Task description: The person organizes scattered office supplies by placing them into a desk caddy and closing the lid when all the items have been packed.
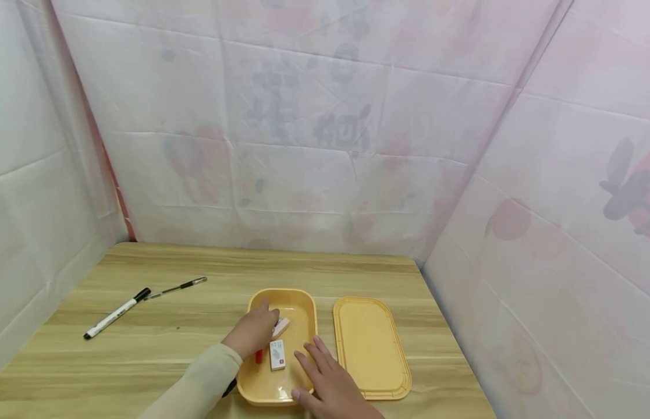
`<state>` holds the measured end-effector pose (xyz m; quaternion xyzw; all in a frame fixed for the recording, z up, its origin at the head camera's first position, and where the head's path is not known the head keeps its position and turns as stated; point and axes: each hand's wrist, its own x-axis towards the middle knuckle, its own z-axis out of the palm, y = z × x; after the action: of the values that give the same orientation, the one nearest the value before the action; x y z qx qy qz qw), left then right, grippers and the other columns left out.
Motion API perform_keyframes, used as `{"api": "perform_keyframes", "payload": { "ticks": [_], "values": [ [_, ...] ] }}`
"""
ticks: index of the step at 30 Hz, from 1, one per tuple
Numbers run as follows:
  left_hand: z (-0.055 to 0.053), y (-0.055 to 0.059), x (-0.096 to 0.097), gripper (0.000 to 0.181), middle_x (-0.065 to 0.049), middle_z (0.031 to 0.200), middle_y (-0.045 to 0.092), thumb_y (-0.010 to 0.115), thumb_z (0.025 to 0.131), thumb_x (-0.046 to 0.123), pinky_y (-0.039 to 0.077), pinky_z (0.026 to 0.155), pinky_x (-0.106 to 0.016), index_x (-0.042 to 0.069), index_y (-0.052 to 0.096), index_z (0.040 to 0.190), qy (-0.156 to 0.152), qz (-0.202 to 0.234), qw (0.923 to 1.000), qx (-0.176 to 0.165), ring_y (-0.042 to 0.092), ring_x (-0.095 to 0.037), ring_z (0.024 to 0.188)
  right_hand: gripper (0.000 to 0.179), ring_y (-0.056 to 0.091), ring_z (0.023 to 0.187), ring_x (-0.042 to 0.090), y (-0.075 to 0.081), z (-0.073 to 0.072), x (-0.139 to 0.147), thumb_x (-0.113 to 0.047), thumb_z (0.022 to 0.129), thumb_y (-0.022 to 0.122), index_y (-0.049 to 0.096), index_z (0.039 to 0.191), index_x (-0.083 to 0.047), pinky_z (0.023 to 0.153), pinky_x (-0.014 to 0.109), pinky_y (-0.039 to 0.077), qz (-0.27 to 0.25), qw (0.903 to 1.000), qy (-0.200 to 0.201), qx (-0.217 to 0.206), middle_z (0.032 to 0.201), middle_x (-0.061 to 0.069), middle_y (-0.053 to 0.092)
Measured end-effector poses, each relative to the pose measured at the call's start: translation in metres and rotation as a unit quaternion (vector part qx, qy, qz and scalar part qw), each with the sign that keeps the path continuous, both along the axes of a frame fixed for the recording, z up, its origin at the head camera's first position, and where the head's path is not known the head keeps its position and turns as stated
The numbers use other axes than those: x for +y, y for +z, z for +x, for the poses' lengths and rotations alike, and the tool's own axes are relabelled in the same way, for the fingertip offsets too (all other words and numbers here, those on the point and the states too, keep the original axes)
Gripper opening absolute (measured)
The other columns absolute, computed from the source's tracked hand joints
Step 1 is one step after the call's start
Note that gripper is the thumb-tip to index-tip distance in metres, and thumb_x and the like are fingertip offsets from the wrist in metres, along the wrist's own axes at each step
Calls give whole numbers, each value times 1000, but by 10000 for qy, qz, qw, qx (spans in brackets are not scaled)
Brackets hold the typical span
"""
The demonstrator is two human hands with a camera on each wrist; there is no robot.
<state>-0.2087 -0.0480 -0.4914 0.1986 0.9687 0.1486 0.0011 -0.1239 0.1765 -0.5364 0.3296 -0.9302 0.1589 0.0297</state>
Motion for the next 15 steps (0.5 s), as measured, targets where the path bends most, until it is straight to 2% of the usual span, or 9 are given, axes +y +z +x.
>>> {"api": "perform_keyframes", "payload": {
  "ticks": [5, 8, 12, 15],
  "values": [
    [-1, -2, -1, 20, -14, 97, 50, 67, 86, 3, 52, 59, -29, 2, 64, 105, -11, -91, 10000, -26, 51, -15, 63, 61, 8, 147, 28, -1, -1, -1, -53, 98, 38, 24, 152, -28, 98, 58, 41, 106, 9999, 13, 38, 155, 7, 29],
    [0, -1, -2, 29, -14, 101, 53, 69, 85, 5, 54, 65, -31, 1, 62, 114, -77, -62, 9999, 23, 55, -16, 69, 62, 9, 147, 28, -1, 0, -1, -54, 98, 37, 24, 152, -28, 99, 57, 40, 123, 9999, 22, 74, 155, 8, 28],
    [0, -2, -2, 46, -15, 105, 56, 69, 85, 9, 55, 73, -35, 1, 56, 129, -192, 0, 9995, 256, 57, -19, 79, 62, 10, 147, 27, -2, 0, -1, -56, 98, 36, 23, 152, -28, 98, 57, 41, 144, 9998, 19, 107, 156, 7, 27],
    [-1, -2, -2, 48, -14, 105, 58, 68, 87, 12, 54, 76, -39, 2, 54, 132, -201, 74, 9989, 428, 58, -22, 86, 62, 9, 147, 27, -3, -1, -1, -55, 98, 37, 23, 152, -27, 96, 57, 43, 135, 9999, 38, 101, 155, 7, 27]
  ]
}}
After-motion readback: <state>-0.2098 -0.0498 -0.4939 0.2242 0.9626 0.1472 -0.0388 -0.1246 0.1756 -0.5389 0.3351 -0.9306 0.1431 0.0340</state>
